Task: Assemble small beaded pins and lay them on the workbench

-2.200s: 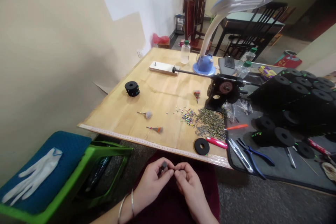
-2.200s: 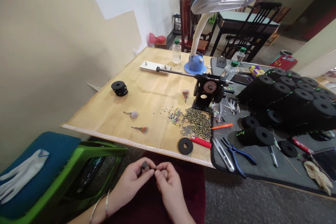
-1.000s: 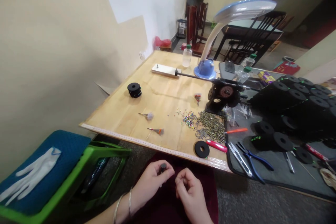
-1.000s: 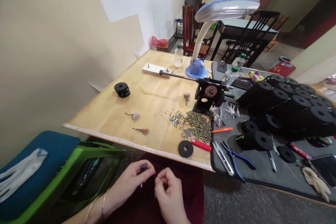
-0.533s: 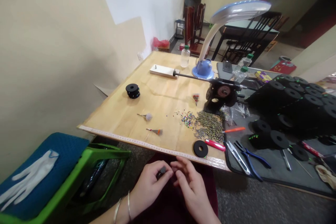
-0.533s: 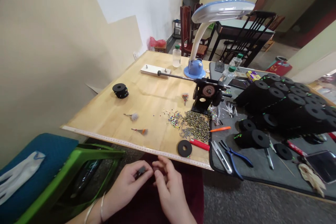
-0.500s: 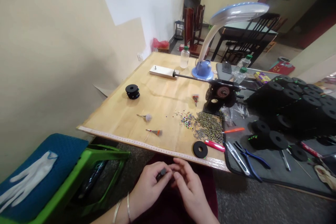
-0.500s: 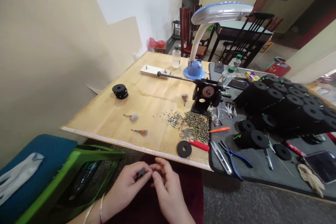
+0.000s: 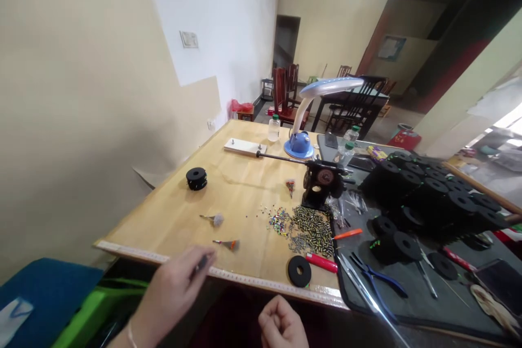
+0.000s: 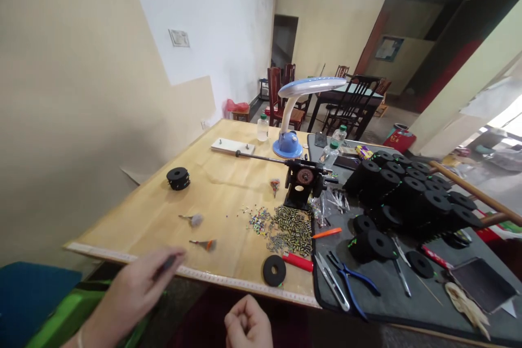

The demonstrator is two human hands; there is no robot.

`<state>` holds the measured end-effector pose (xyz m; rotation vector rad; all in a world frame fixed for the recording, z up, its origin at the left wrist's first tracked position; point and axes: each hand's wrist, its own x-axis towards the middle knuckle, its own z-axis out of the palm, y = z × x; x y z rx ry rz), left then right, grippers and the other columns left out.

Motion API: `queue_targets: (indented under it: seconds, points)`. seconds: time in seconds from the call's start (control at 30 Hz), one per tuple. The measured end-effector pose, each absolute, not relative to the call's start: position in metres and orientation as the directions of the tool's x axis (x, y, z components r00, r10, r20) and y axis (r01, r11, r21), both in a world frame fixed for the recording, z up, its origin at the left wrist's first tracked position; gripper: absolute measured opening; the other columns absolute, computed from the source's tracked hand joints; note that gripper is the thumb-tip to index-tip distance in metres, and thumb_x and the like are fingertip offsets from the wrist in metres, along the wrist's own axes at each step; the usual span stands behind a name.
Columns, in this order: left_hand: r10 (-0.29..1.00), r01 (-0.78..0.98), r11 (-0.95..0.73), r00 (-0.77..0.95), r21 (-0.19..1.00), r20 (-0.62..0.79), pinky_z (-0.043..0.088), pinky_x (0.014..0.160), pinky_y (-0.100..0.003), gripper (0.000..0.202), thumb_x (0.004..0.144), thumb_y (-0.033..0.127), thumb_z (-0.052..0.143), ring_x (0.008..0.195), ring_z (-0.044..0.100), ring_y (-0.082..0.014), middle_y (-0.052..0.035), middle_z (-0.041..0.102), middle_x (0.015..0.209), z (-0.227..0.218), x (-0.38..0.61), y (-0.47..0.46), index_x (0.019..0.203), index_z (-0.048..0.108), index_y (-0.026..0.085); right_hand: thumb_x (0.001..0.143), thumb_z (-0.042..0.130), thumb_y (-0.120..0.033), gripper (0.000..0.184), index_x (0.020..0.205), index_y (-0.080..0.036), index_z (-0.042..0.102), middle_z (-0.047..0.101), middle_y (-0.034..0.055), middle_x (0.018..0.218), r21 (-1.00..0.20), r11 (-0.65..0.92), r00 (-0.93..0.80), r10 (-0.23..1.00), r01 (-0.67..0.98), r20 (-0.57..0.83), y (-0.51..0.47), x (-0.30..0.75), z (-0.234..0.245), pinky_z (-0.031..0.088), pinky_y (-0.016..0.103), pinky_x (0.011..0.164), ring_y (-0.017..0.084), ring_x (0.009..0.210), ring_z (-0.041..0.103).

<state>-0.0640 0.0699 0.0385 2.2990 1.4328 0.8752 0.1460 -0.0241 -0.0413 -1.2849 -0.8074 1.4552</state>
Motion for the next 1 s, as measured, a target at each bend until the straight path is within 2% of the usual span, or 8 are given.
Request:
queue_targets:
  seconds: [0.07,0.17,0.43,0.53,0.67,0.77,0.83,1.0]
  points:
    - [0.892,0.809,-0.410,0.257,0.422,0.373,0.051,0.080,-0.039,0.028,0.088,0.038,0.047,0.087,0.066,-0.0281,-0.0107,0.071,0.093,0.039,-0.085,0.092,0.100,0.064,0.019,0.065,0.069,-0.065,0.050,0.062,-0.022,0.044,0.030,-0.0141,0.033,-0.909,-0.271,0.084,0.947,-0.318,-0.311,-0.023,0.149,-0.042,0.015,0.017,0.034,0.004,0.029,0.020]
    - [0.913,0.886,-0.344,0.240,0.309,0.328,0.053,0.079,-0.043,0.029,0.087,0.034,0.042,0.089,0.067,-0.0309,-0.0129,0.072,0.094,0.030,-0.103,0.116,0.095,0.065,0.018,0.061,0.069,-0.071,0.054,0.061,-0.022,0.046,0.030,-0.0141,0.032,-0.899,-0.251,0.120,0.943,-0.358,-0.311,-0.022,0.151,-0.042,0.014,0.016,0.034,0.003,0.029,0.020]
    - [0.896,0.874,-0.405,0.320,0.270,0.308,0.052,0.090,-0.044,0.038,0.086,0.040,0.047,0.102,0.065,-0.0299,-0.0148,0.069,0.112,0.012,-0.107,0.129,0.111,0.061,0.016,0.058,0.070,-0.071,0.056,0.061,-0.022,0.045,0.027,-0.0153,0.032,-0.879,-0.253,0.137,0.934,-0.405,-0.331,-0.023,0.155,-0.046,0.012,0.016,0.034,0.003,0.029,0.018]
    - [0.884,0.883,-0.398,0.297,0.247,0.362,0.050,0.090,-0.047,0.040,0.086,0.044,0.048,0.100,0.065,-0.0328,-0.0169,0.070,0.108,0.024,-0.103,0.124,0.108,0.063,0.014,0.058,0.071,-0.071,0.055,0.061,-0.022,0.045,0.028,-0.0152,0.032,-0.875,-0.254,0.133,0.934,-0.412,-0.333,-0.024,0.157,-0.047,0.012,0.016,0.034,0.003,0.029,0.019]
    - [0.846,0.824,-0.458,0.288,0.335,0.448,0.050,0.083,-0.044,0.029,0.087,0.042,0.051,0.091,0.064,-0.0306,-0.0124,0.071,0.094,0.045,-0.067,0.106,0.096,0.065,0.018,0.059,0.070,-0.071,0.056,0.061,-0.021,0.046,0.029,-0.0148,0.032,-0.878,-0.251,0.137,0.933,-0.408,-0.331,-0.025,0.158,-0.045,0.012,0.016,0.034,0.003,0.029,0.018]
    - [0.821,0.638,-0.569,0.469,0.519,0.325,0.051,0.072,-0.033,0.016,0.088,0.032,0.052,0.080,0.064,-0.0222,-0.0062,0.069,0.084,0.053,-0.016,0.093,0.088,0.064,0.021,0.060,0.069,-0.072,0.055,0.062,-0.022,0.045,0.029,-0.0144,0.033,-0.888,-0.241,0.148,0.936,-0.392,-0.320,-0.025,0.158,-0.042,0.013,0.016,0.034,0.003,0.029,0.020]
    - [0.762,0.526,-0.608,0.597,0.595,0.251,0.050,0.075,-0.030,0.011,0.087,0.021,0.053,0.083,0.063,-0.0203,-0.0050,0.068,0.085,0.052,0.020,0.091,0.087,0.064,0.021,0.061,0.068,-0.072,0.056,0.062,-0.022,0.045,0.029,-0.0145,0.033,-0.890,-0.235,0.152,0.937,-0.389,-0.314,-0.026,0.158,-0.040,0.013,0.016,0.034,0.003,0.029,0.019]
    - [0.684,0.512,-0.651,0.716,0.561,0.140,0.048,0.081,-0.030,0.018,0.084,0.009,0.049,0.090,0.059,-0.0193,-0.0066,0.064,0.095,0.039,0.079,0.111,0.090,0.063,0.018,0.059,0.067,-0.074,0.058,0.061,-0.022,0.043,0.029,-0.0148,0.033,-0.884,-0.232,0.171,0.931,-0.405,-0.322,-0.033,0.161,-0.041,0.012,0.016,0.034,0.002,0.030,0.016]
